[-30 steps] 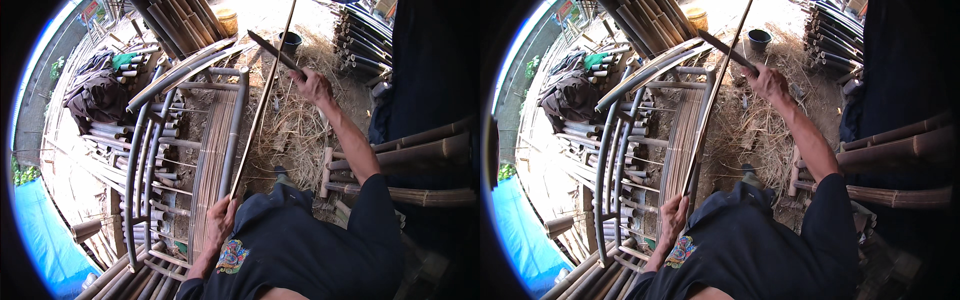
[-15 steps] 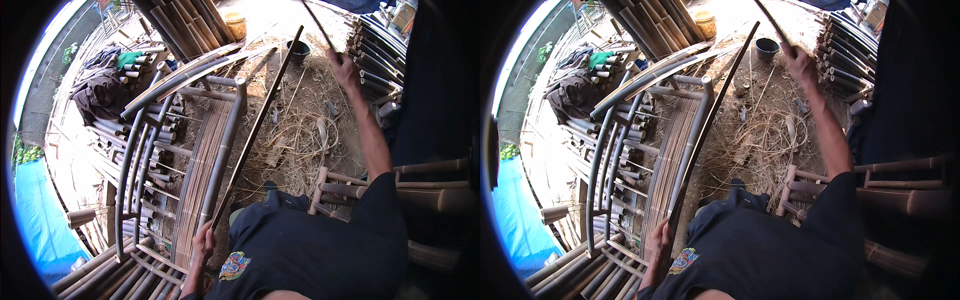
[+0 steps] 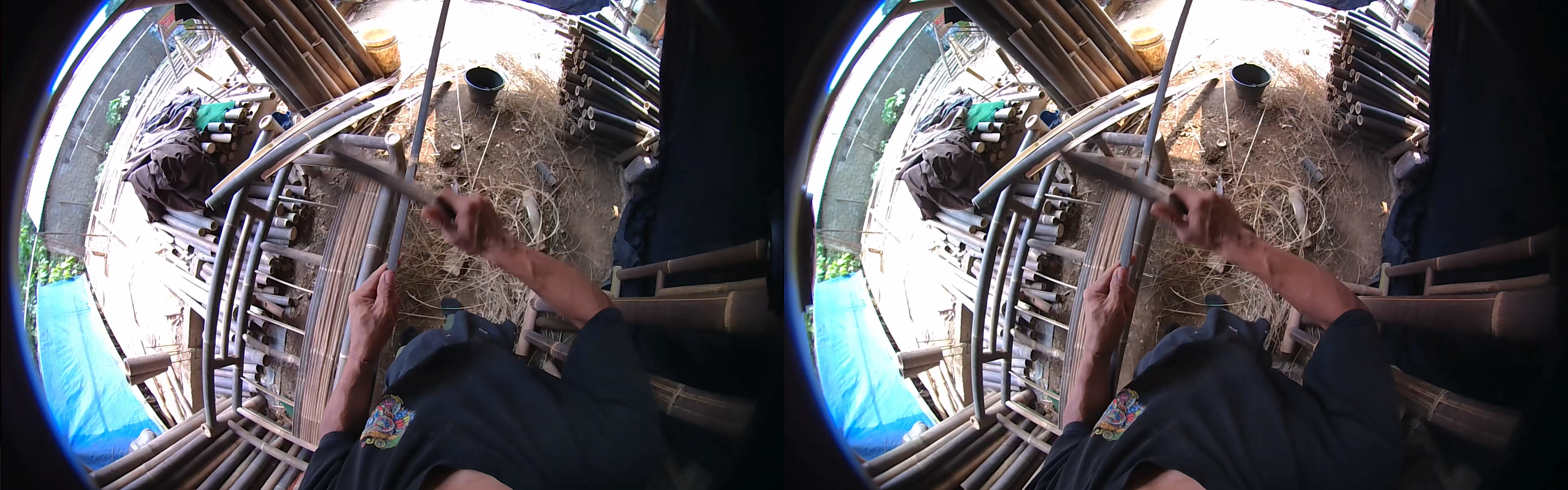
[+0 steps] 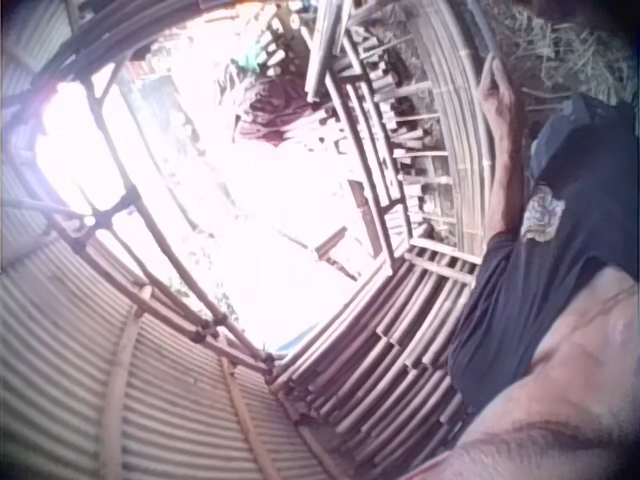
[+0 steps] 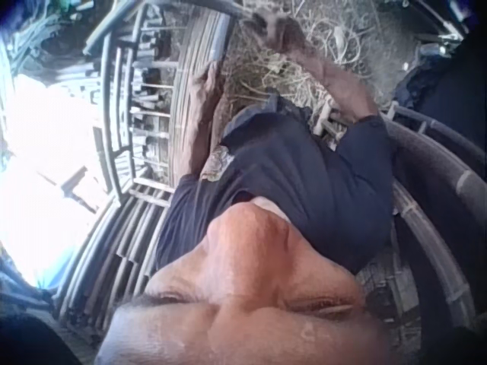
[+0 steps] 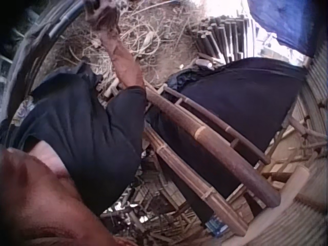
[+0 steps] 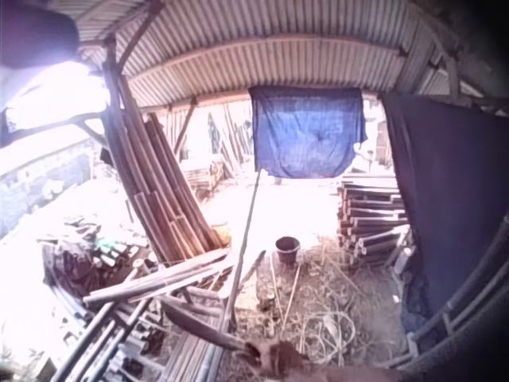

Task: The person uses a machete to split long bamboo poles into thin strips. They repeatedly strike the bamboo against a wooden block to drive the blade through the material, separating it into usable pieces.

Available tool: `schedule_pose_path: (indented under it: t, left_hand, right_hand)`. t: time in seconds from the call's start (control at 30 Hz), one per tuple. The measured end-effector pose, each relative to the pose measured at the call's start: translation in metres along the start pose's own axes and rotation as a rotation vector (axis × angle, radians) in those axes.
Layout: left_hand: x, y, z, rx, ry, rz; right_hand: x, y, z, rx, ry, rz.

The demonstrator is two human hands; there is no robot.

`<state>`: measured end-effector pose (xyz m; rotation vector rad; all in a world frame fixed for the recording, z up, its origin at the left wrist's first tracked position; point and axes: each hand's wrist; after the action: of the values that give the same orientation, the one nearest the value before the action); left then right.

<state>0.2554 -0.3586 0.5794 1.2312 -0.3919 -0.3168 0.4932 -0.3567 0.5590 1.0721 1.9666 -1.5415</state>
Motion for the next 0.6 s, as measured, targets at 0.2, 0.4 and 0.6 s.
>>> schedule_pose_path:
  t: [0.2, 0.4, 0.6]
  left_hand:
    - [-0.024, -0.013, 0.03, -0.021, 0.034, -0.096]
    - [-0.048, -0.017, 0.049, -0.114, -0.004, -0.11]
    - [-0.098, -0.066, 0.114, -0.154, -0.027, -0.106]
  right_hand:
    - [-0.001, 0.008, -0.018, 0.057, 0.206, 0.202]
    - [0.009, 0.025, -0.01, -0.062, 0.165, 0.192]
    - [-0.07, 0.08, -0.054, 0.22, 0.206, 0.331]
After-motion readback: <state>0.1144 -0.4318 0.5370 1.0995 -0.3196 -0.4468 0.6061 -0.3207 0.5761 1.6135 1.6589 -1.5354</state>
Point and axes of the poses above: each hand's wrist, its own z-axis away from the middle knuckle, its own x-axis out of the palm, y = z × x, and after that the axes turned 1 degree about -x, right-handed
